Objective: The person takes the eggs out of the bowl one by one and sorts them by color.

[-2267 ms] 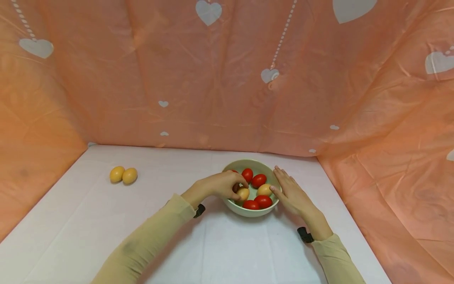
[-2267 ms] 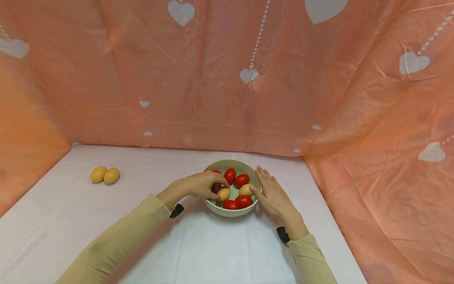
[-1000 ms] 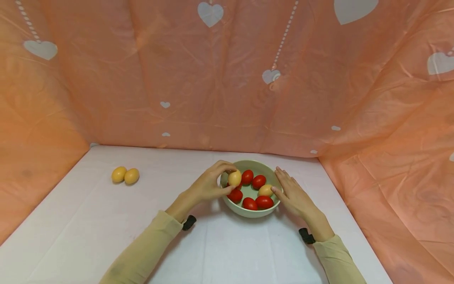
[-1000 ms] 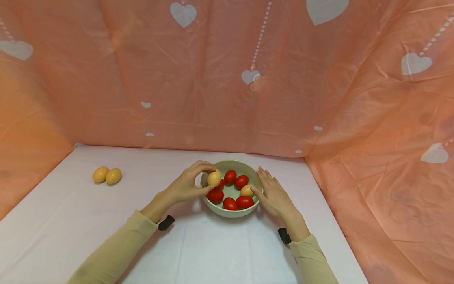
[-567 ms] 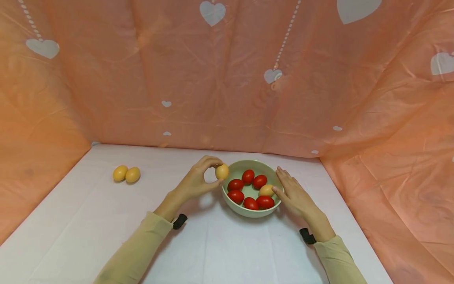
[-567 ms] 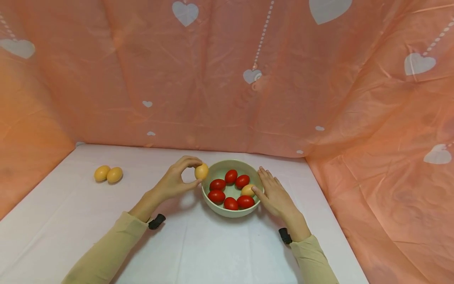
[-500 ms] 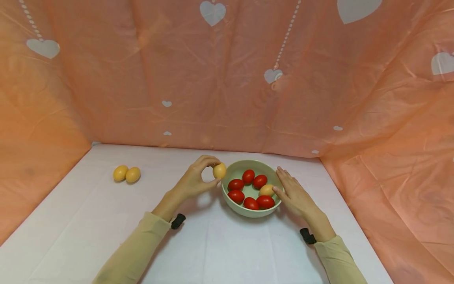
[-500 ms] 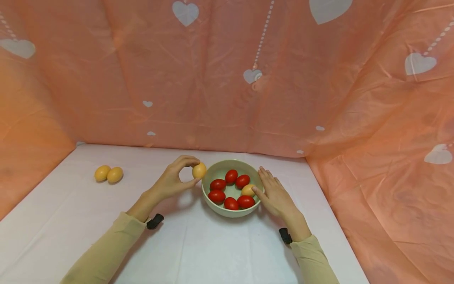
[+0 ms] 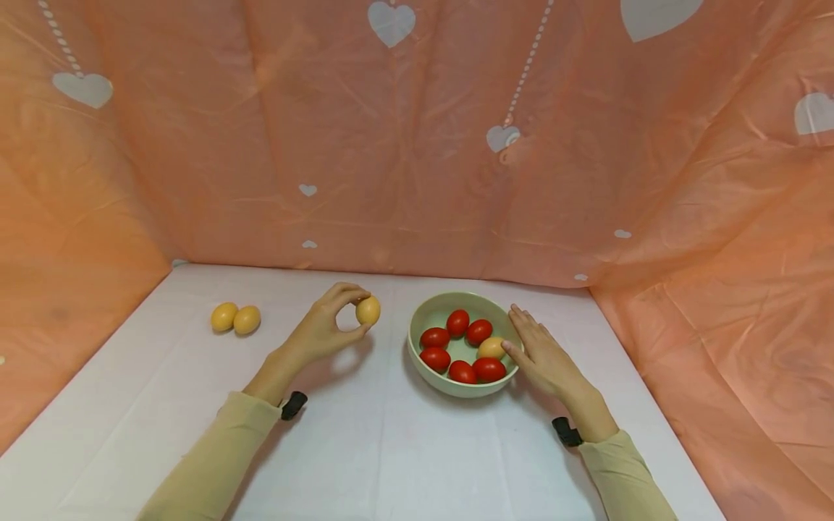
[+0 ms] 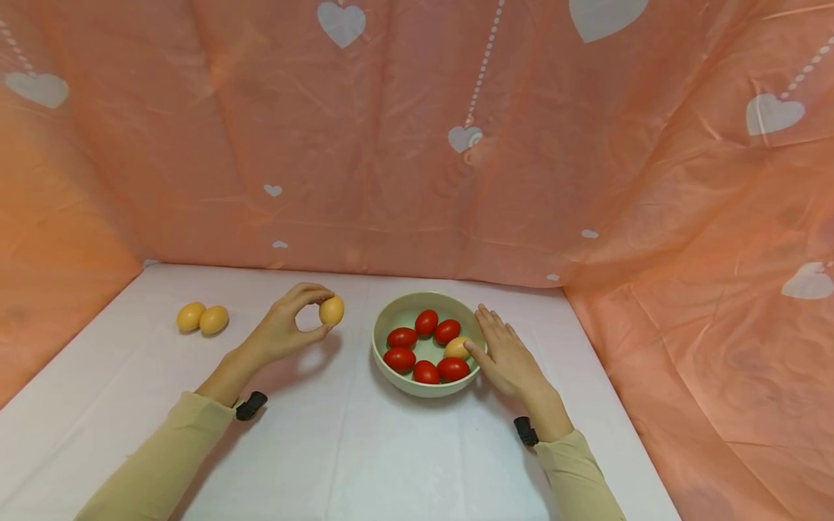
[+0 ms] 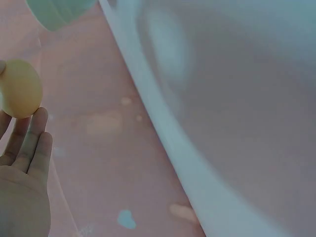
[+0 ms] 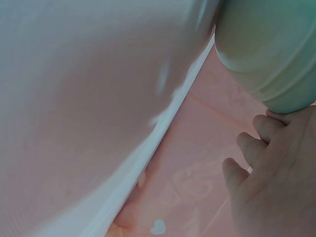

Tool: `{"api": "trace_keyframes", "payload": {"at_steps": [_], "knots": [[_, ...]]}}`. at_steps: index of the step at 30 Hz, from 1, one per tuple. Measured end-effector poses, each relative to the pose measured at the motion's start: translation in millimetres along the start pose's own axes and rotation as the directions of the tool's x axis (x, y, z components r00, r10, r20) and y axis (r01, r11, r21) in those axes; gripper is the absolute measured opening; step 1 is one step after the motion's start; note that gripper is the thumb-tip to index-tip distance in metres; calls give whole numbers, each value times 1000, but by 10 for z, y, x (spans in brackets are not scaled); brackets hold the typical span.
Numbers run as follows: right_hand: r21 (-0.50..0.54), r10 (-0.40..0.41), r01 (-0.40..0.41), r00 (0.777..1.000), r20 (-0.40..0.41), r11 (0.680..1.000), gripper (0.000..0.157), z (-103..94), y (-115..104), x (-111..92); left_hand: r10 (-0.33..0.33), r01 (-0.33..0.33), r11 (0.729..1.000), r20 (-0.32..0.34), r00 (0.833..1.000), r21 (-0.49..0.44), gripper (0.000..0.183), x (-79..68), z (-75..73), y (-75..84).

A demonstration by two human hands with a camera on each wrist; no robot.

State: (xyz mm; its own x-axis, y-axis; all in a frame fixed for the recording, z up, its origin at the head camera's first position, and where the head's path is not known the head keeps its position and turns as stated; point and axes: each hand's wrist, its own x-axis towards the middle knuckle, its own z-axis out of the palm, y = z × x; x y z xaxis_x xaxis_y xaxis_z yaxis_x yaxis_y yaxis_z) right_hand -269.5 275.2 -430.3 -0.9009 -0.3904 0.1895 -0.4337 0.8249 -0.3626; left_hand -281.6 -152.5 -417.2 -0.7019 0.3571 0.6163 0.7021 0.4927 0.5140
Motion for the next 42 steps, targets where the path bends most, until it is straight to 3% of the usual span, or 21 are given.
{"api": "trace_keyframes", "payload": {"at_steps": [10, 17, 28, 37, 42], "knots": [[6, 8, -8, 1000, 5, 1000, 73, -8, -5, 1, -93, 87, 994, 93, 991, 71, 50, -190, -282, -194], [1, 3, -3, 1000, -1, 1000, 73, 1, 4, 5, -218, 196, 970, 156, 963, 142, 49, -323, -466, -278], [6, 2, -2, 1000, -3, 1000, 73, -3, -5, 0, -281, 215, 933, 208, 937, 288, 46, -483, -754, -420], [13, 24, -24, 1000, 10, 1000, 75, -11, -21, -3, -207, 122, 930, 221, 953, 346, 43, -507, -979, -530], [14, 23, -24, 1000, 11, 1000, 75, -12, -28, -5, -232, 127, 894, 203, 951, 430, 38, -532, -1065, -570]]}}
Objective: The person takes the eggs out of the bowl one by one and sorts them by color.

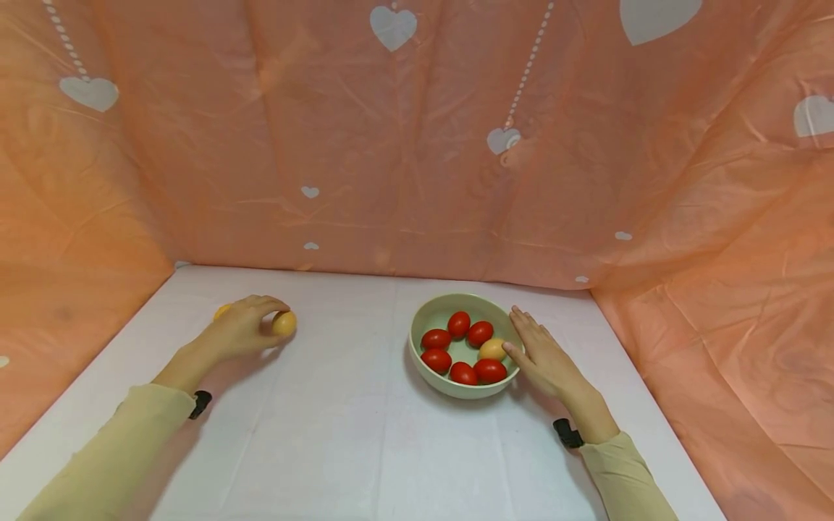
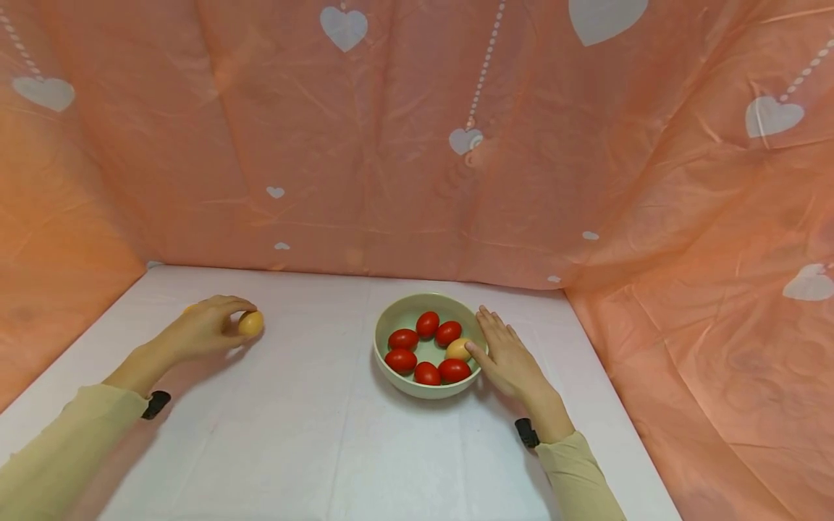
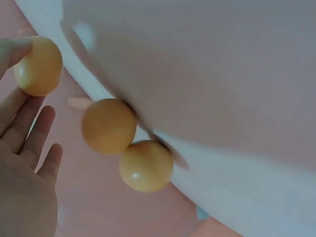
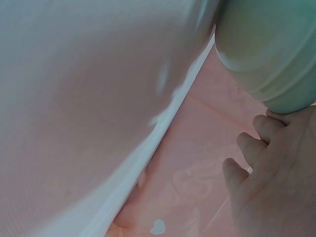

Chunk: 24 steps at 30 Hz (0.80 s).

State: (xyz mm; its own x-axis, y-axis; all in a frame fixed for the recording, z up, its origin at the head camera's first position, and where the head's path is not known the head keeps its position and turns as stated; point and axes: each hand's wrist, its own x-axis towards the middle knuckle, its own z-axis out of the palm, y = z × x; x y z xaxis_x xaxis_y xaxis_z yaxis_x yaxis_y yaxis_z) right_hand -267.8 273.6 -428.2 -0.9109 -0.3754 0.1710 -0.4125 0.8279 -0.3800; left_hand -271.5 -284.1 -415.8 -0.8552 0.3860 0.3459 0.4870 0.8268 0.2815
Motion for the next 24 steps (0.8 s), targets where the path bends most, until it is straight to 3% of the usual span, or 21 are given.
{"api": "trace_keyframes", "payload": {"at_steps": [3, 12, 24], "knots": [[-2, 0, 0, 1000, -1, 1000, 75, 3, 4, -4, -25, 24, 999, 9, 1000, 30, 40, 0, -7, -43], [-9, -4, 4, 1000, -4, 1000, 74, 18, 22, 3, -9, 8, 999, 33, 999, 32, 40, 13, 11, -193], [-7, 6, -6, 1000, 0, 1000, 76, 18, 28, 8, -35, 32, 999, 78, 996, 33, 45, -2, -18, -182]]}}
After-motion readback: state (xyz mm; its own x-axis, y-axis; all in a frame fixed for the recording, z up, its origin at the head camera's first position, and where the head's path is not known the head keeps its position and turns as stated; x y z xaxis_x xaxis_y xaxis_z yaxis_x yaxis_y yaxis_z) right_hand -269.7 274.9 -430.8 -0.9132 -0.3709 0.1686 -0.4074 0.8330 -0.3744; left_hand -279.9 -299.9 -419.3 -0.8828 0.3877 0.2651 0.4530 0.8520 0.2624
